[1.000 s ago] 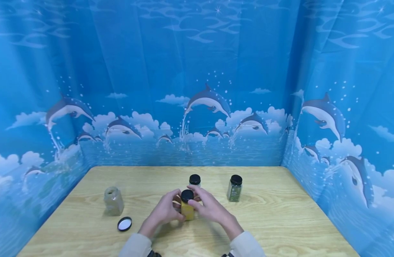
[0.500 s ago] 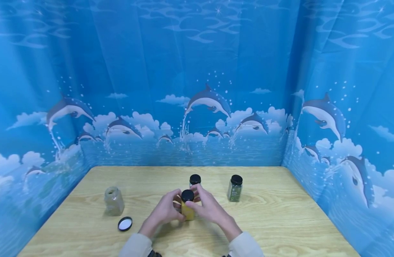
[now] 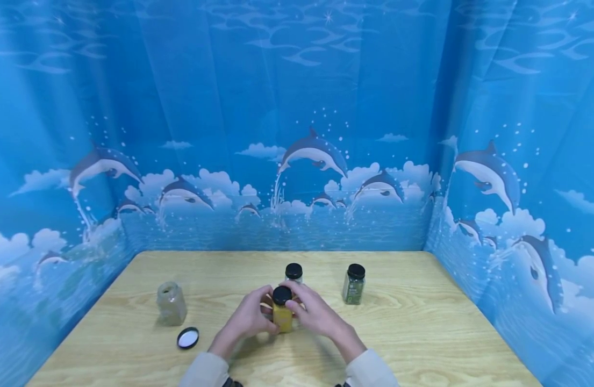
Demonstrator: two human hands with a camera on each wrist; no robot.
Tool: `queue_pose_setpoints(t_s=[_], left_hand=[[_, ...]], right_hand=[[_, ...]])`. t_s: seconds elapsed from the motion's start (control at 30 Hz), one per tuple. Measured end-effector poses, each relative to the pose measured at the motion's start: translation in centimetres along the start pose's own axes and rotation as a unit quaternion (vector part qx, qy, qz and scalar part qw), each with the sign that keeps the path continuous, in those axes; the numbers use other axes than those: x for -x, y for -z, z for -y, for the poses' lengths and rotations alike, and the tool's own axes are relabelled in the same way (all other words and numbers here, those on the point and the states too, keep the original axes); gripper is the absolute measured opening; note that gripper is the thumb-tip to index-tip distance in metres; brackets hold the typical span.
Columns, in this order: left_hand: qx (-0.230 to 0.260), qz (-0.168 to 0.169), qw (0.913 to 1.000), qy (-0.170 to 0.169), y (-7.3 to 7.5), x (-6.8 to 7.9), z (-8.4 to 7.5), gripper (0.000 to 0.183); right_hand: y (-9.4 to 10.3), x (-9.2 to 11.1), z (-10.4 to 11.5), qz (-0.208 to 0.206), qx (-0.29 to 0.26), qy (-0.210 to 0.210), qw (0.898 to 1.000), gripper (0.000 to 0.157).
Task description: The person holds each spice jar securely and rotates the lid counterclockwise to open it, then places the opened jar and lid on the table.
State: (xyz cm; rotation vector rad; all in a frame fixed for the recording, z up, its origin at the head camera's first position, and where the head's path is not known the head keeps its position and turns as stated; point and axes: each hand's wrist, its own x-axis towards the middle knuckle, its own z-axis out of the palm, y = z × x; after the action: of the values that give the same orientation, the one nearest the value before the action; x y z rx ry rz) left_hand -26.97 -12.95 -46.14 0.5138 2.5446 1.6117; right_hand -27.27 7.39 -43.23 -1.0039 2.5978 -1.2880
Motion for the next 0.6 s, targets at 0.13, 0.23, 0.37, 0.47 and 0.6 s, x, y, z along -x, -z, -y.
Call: queue_pose_setpoints(t_s=[0.13,0.23,0.37,0.47,0.6], left_hand=[[-0.003,0.000,1.0000,-0.002,0.03,-0.01,-0.03,0.056],[-0.004,-0.001,1.0000,-0.004,0.03,0.00,-0.05,0.056],[-0.005,-0.002,1.0000,-0.007,0.02,0.04,-0.10,0.056],[-0.005,-0.001,1.0000,-0.008,0.00,0.07,-0.12,0.056],[-0.008,0.000,0.9999,-0.007,-0.06,0.03,-0.06,0.055]], right_hand=[[0.01,0.02,0.11,0.003,-0.005,-0.017,1.000,0.042],[-0.01,0.02,0.16,0.003,-0.006,-0.024,1.000,0.043],[-0.05,0.06,0.19,0.001,-0.005,-0.025,1.000,0.045],[-0.04,0.15,0.22,-0.001,-0.006,-0.025,1.000,0.046],[0.14,0.32,0.19,0.005,-0.007,-0.026,1.000,0.050]])
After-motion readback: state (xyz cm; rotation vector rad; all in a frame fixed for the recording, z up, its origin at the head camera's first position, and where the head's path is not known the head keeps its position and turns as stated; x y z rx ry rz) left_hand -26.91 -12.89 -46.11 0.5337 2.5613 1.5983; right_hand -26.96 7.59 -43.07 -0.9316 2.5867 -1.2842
